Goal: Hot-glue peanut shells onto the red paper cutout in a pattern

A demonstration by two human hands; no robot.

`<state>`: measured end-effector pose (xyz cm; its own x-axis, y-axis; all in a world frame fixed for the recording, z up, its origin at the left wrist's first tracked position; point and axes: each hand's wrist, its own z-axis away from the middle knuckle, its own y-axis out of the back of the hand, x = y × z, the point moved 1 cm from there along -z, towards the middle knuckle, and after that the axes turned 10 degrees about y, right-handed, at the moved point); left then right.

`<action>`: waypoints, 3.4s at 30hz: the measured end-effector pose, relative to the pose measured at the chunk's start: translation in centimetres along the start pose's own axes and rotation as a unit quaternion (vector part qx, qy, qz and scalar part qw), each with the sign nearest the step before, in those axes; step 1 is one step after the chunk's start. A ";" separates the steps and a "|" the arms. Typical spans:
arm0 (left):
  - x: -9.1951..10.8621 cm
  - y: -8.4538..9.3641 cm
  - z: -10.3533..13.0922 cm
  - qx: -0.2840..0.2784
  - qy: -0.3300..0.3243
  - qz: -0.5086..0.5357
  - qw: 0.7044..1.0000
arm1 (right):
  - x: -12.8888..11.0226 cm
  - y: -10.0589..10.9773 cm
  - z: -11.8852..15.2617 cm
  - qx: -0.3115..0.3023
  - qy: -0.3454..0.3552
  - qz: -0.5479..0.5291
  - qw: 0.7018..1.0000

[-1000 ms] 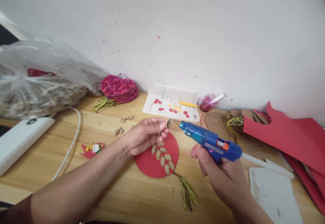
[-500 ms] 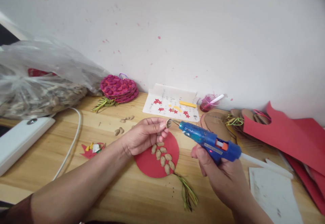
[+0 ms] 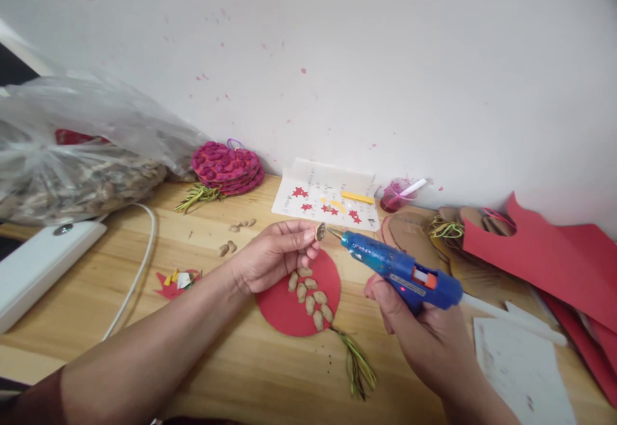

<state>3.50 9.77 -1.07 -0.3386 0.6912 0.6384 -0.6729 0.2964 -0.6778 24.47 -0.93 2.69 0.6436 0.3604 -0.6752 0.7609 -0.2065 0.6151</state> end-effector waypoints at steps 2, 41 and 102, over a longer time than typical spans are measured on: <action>0.0 0.0 0.0 0.008 0.001 0.009 1.000 | -0.1 0.0 0.1 -0.007 0.000 0.001 1.000; 0.1 0.0 -0.2 0.002 -0.009 0.003 1.000 | -0.2 0.1 -0.1 -0.013 0.050 0.044 0.998; -0.3 -0.2 -0.1 -0.045 0.037 0.055 0.997 | 1.1 0.2 0.8 -0.002 0.034 0.059 0.998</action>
<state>3.75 9.54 -1.17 -0.3554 0.7684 0.5322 -0.5722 0.2713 -0.7739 25.38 -1.33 1.72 0.7213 0.3953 -0.5687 0.6798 -0.2469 0.6906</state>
